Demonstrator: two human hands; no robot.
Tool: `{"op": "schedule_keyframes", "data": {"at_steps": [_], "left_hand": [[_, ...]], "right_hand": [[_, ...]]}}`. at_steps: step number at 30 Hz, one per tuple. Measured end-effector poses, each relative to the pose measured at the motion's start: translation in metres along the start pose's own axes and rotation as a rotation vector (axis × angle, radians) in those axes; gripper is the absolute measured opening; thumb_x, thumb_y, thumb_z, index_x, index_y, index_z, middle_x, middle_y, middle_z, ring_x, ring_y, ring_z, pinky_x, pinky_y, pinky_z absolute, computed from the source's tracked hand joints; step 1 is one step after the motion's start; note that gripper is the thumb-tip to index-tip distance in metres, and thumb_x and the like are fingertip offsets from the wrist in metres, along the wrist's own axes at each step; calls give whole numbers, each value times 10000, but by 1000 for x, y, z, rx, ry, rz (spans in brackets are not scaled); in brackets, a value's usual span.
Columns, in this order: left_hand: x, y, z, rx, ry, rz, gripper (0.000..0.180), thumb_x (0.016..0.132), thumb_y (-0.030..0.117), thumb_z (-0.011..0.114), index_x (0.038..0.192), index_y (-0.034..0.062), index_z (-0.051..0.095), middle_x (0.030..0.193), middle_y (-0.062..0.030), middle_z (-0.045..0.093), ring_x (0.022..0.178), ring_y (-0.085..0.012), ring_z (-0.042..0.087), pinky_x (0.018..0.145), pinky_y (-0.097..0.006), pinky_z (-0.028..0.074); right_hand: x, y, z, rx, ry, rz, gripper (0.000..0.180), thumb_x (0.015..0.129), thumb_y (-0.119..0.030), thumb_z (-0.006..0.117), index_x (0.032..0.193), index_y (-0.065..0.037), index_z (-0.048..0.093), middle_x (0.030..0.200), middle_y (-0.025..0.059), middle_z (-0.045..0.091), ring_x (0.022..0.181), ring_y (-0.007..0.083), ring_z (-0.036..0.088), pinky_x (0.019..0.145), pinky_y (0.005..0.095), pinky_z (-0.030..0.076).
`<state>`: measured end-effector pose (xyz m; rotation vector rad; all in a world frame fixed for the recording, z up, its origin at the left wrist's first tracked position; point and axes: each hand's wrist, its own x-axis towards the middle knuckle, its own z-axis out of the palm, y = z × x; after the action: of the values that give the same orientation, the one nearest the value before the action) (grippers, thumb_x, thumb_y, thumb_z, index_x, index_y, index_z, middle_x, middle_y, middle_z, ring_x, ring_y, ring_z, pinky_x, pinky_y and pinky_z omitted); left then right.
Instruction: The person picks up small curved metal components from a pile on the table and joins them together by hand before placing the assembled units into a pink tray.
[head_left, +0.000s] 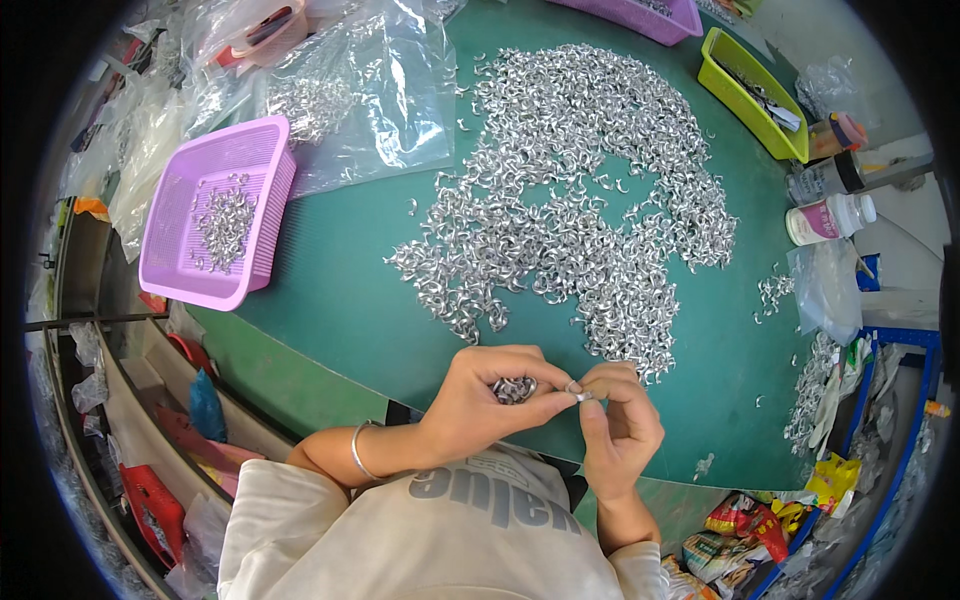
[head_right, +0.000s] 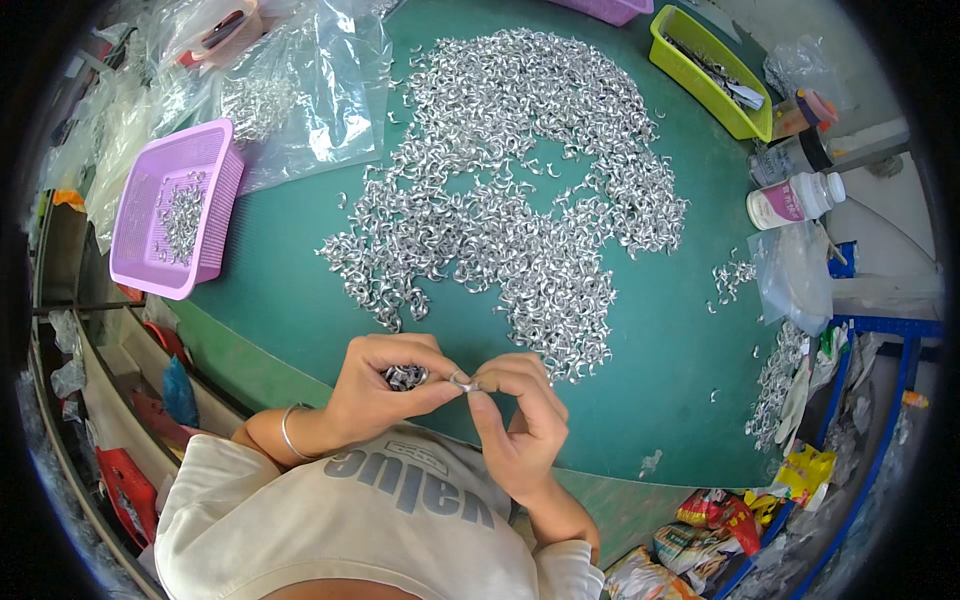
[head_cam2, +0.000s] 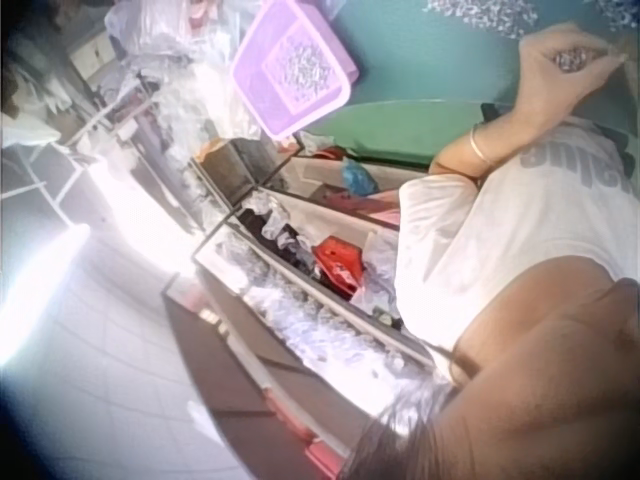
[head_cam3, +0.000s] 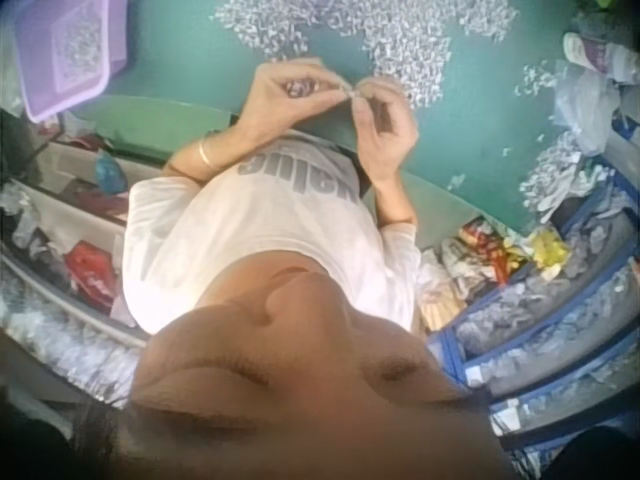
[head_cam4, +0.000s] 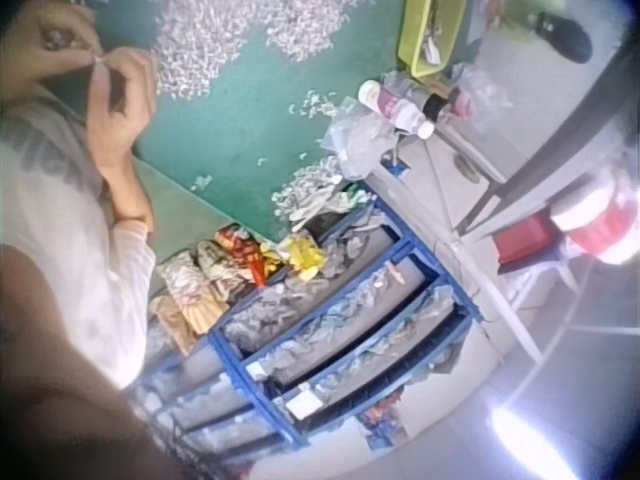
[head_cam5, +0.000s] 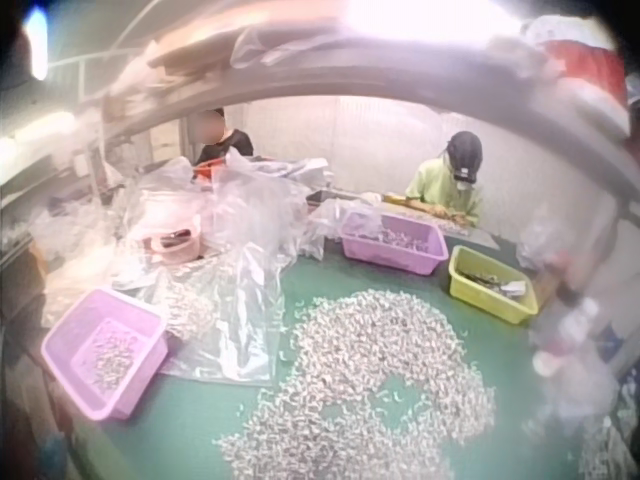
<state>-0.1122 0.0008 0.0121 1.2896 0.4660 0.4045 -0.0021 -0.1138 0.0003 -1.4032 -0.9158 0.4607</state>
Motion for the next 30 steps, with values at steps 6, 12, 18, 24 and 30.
{"op": "schedule_keyframes", "data": {"at_steps": [6,12,18,24,30], "left_hand": [[6,-7,-3,-719,-112,-604,82,832,91,579,827,9,589,635,7,482,554,-33,375,457,-192,269],[10,-26,-4,-881,-156,-640,131,865,127,519,787,22,529,659,-17,474,535,-56,359,443,-202,260],[8,-21,-2,-717,-147,-407,122,816,81,469,820,-21,535,683,-79,511,550,-110,440,480,-227,334],[10,-28,-4,-747,-62,-472,226,872,159,460,817,-30,572,711,-91,541,557,-127,467,477,-238,359],[11,-35,-3,-666,-27,-591,308,921,241,456,869,-34,585,663,-53,501,530,-94,419,440,-202,308]], "right_hand": [[-4,6,-5,40,-30,84,38,755,30,595,769,45,563,781,117,583,721,210,519,660,300,408],[2,19,-35,-250,185,323,115,736,17,616,849,29,597,819,102,585,753,224,525,703,293,418],[33,33,-21,-1039,-27,-28,318,716,-98,666,1017,-52,574,974,90,529,927,269,460,811,390,328],[30,43,-24,-1081,-67,-95,165,727,-83,646,876,-60,577,913,47,540,880,222,478,790,382,303],[25,40,-35,-893,96,-69,169,722,10,641,877,-17,579,854,58,569,784,216,512,721,299,366]]}}
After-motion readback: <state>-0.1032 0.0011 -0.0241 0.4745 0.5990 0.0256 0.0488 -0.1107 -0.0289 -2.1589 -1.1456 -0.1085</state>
